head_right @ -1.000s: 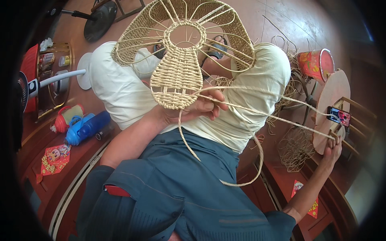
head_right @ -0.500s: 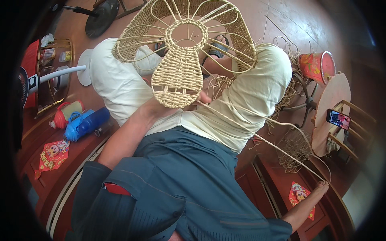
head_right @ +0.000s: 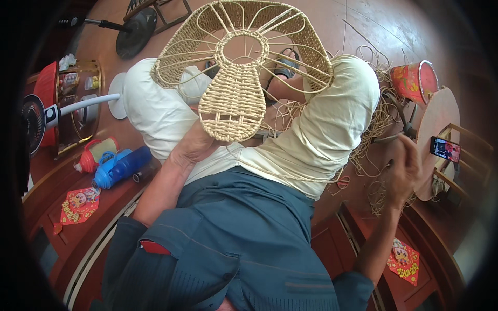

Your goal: The person is weaving a wicker or rattan handicraft, likely a decorative basket or fan.

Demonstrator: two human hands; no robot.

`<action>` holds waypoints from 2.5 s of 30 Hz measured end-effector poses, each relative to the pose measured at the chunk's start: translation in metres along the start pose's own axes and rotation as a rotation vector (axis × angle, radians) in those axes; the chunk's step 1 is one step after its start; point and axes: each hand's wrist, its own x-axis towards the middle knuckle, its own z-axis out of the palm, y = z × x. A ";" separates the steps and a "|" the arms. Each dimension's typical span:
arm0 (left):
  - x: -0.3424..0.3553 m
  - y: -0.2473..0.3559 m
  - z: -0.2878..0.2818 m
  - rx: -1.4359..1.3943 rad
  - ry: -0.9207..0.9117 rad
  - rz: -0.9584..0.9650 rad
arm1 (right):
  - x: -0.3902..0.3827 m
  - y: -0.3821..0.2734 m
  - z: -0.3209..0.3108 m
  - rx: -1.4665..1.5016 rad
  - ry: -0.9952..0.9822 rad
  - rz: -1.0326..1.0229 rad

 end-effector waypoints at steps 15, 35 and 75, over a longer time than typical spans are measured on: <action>0.006 -0.008 0.004 -0.214 -0.011 0.123 | -0.015 -0.169 0.167 0.314 -0.609 -0.364; -0.043 0.030 0.088 0.569 0.372 0.702 | -0.005 -0.221 0.125 1.018 -0.898 -0.375; -0.123 0.200 -0.029 0.789 0.632 0.698 | 0.036 0.230 -0.128 -0.297 0.292 0.546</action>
